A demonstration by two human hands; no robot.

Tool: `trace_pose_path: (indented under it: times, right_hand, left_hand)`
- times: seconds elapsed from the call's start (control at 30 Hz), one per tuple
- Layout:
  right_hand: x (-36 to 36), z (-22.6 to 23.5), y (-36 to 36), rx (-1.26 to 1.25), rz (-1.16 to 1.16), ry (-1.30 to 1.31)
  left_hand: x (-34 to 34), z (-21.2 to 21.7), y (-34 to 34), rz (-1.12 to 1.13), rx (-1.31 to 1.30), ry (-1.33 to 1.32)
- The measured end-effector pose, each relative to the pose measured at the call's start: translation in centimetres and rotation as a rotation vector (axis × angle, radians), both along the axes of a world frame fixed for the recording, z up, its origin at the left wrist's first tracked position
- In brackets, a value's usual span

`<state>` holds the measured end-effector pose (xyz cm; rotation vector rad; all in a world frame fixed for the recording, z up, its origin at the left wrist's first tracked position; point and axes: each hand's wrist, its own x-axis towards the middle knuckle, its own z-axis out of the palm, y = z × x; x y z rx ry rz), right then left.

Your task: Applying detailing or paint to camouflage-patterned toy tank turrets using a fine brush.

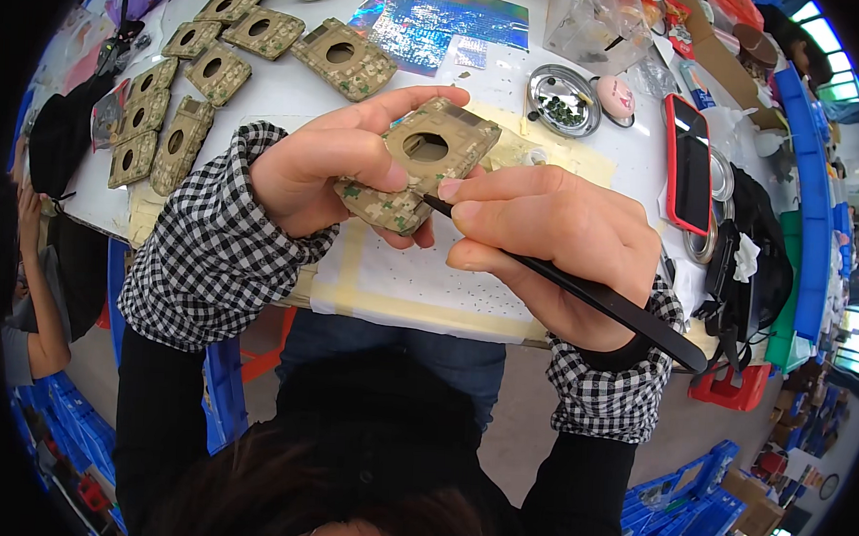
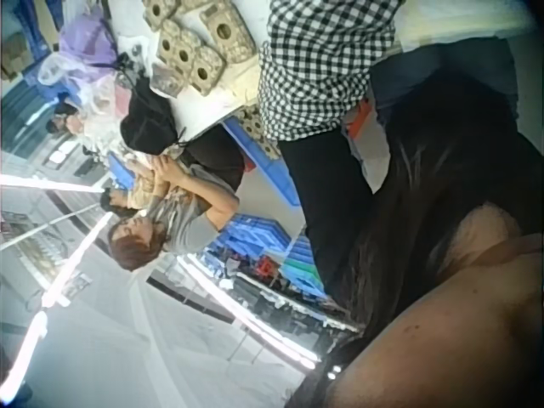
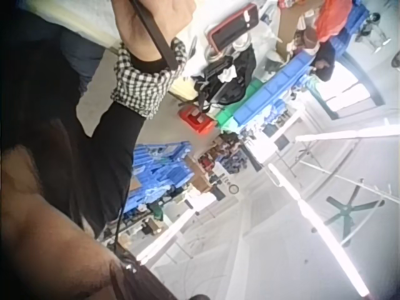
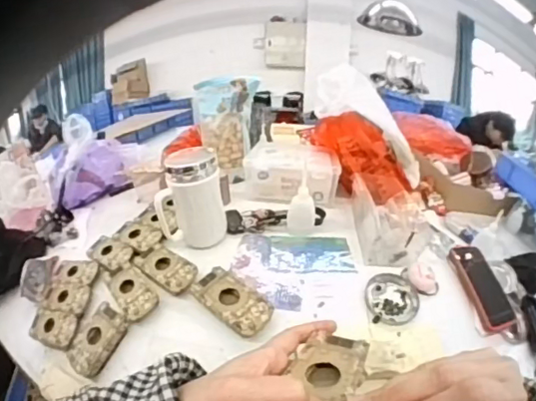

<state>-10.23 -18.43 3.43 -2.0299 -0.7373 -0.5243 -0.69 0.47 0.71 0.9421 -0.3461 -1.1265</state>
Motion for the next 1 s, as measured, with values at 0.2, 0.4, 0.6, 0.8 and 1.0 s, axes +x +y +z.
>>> trace_pose_path:
  times: [0.2,0.4,0.6,0.8,1.0]
  right_hand:
    - [0.1,-0.2,-0.1,0.017,0.017,0.009]
    - [-0.4,-0.4,0.1,0.114,-0.055,0.076]
    - [-0.7,-1.5,0.3,0.315,-0.090,0.169]
    - [-0.7,-2.0,1.0,0.412,-0.091,0.200]
    - [-0.6,-2.0,0.8,0.304,-0.136,0.166]
  left_hand:
    - [-0.1,-0.2,-0.1,0.019,-0.013,0.008]
    - [0.1,0.3,0.1,-0.008,0.011,0.000]
    - [0.2,-0.3,0.0,0.021,-0.032,0.022]
    - [0.2,-0.3,-0.1,0.049,-0.035,0.035]
    - [0.1,-0.2,-0.1,0.067,-0.018,0.034]
